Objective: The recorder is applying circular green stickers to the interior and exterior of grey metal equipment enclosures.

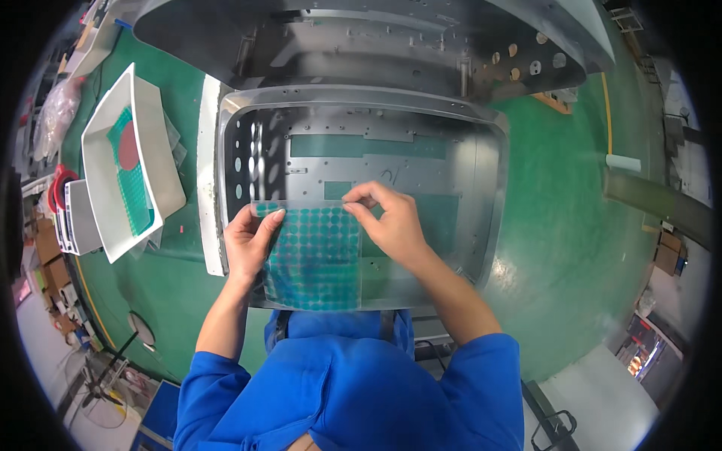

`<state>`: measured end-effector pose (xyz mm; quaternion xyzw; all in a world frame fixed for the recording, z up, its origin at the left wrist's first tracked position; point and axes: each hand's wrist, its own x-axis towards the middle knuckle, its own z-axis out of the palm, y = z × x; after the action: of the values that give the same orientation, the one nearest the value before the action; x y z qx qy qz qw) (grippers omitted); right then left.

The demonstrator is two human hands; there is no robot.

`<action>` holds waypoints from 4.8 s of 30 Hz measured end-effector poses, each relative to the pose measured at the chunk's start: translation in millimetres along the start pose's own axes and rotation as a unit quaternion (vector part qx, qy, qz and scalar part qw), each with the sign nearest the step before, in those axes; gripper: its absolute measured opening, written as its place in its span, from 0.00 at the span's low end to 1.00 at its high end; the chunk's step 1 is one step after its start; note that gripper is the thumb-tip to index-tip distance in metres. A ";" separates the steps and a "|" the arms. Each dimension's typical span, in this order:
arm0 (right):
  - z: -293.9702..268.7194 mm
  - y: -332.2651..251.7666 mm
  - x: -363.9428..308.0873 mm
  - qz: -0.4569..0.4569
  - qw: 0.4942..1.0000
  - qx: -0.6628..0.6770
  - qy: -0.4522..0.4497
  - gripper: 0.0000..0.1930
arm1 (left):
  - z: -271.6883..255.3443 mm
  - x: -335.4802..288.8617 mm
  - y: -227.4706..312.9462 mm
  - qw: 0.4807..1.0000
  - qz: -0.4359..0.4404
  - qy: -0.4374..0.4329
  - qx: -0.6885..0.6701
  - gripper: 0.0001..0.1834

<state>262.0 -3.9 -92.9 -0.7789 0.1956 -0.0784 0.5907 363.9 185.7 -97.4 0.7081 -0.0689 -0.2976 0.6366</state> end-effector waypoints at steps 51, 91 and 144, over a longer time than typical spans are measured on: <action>-90.6 142.1 111.3 0.167 0.944 -0.273 -0.076 0.07 | 23.2 19.3 -23.4 0.987 -0.054 0.152 0.011 0.06; -31.7 89.4 34.0 0.047 0.962 -0.268 0.018 0.20 | 4.7 -42.2 -10.4 0.994 -0.017 0.109 -0.028 0.04; 3.9 125.8 51.7 0.081 0.954 -0.286 0.029 0.03 | -13.1 -83.5 -24.4 0.993 -0.028 0.102 0.060 0.05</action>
<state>283.9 -49.4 -219.3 -0.8939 0.2896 0.0063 0.3420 295.8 241.1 -92.3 0.7735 -0.0020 -0.2367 0.5879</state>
